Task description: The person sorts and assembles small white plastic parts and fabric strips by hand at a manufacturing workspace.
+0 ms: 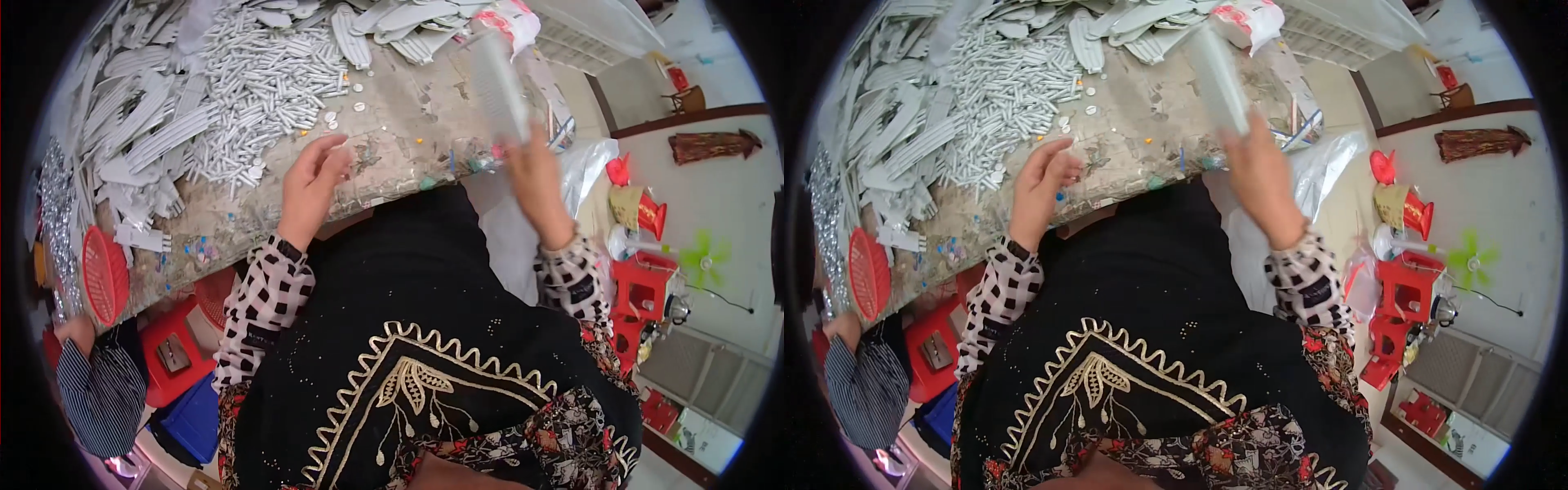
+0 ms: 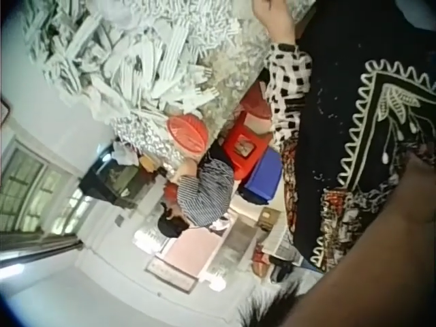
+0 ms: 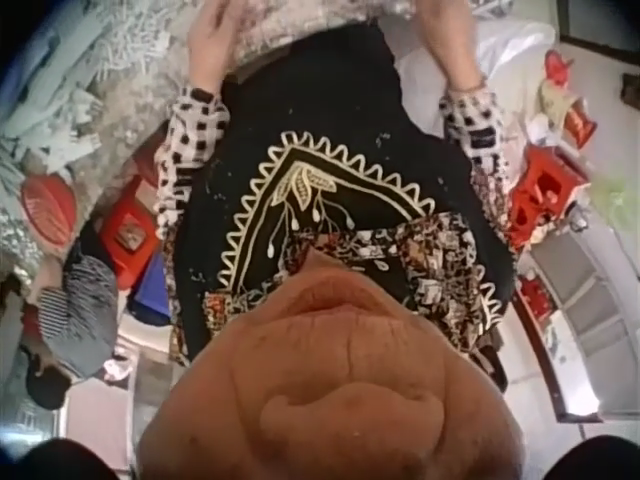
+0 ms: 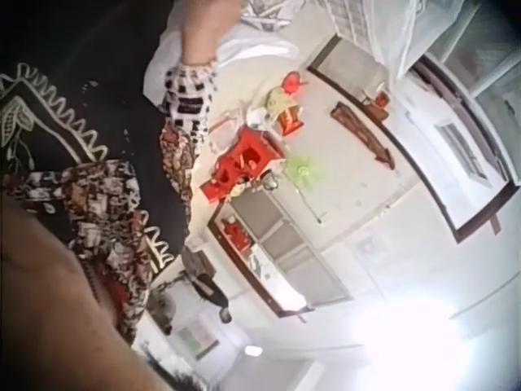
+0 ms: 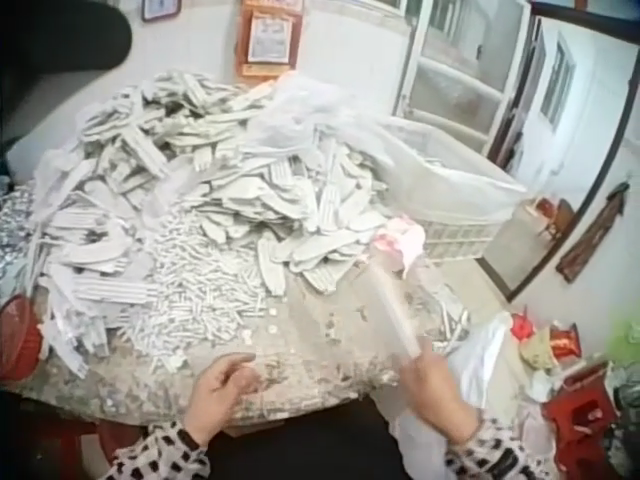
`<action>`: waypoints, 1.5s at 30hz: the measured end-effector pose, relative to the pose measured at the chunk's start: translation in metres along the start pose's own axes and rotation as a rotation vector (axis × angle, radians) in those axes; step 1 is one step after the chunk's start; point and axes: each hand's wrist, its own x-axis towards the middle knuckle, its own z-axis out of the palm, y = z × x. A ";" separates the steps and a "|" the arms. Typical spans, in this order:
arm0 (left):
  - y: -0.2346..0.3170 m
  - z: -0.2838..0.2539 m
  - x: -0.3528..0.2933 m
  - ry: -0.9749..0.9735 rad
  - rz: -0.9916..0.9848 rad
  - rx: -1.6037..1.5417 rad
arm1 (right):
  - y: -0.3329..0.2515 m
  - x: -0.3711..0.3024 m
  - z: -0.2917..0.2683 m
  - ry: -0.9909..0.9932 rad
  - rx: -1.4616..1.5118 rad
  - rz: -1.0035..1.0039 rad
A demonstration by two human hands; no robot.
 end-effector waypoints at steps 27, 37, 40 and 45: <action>-0.020 -0.017 -0.015 0.121 0.197 0.311 | -0.002 0.026 -0.020 0.170 -0.168 0.003; -0.012 -0.016 -0.014 0.067 0.223 0.339 | -0.020 0.006 0.003 -0.172 0.783 0.058; -0.010 -0.016 -0.014 0.074 0.230 0.348 | -0.019 0.005 0.001 -0.071 0.610 -0.008; -0.006 -0.015 -0.012 0.068 0.220 0.353 | 0.020 0.022 -0.005 0.302 -0.048 -0.017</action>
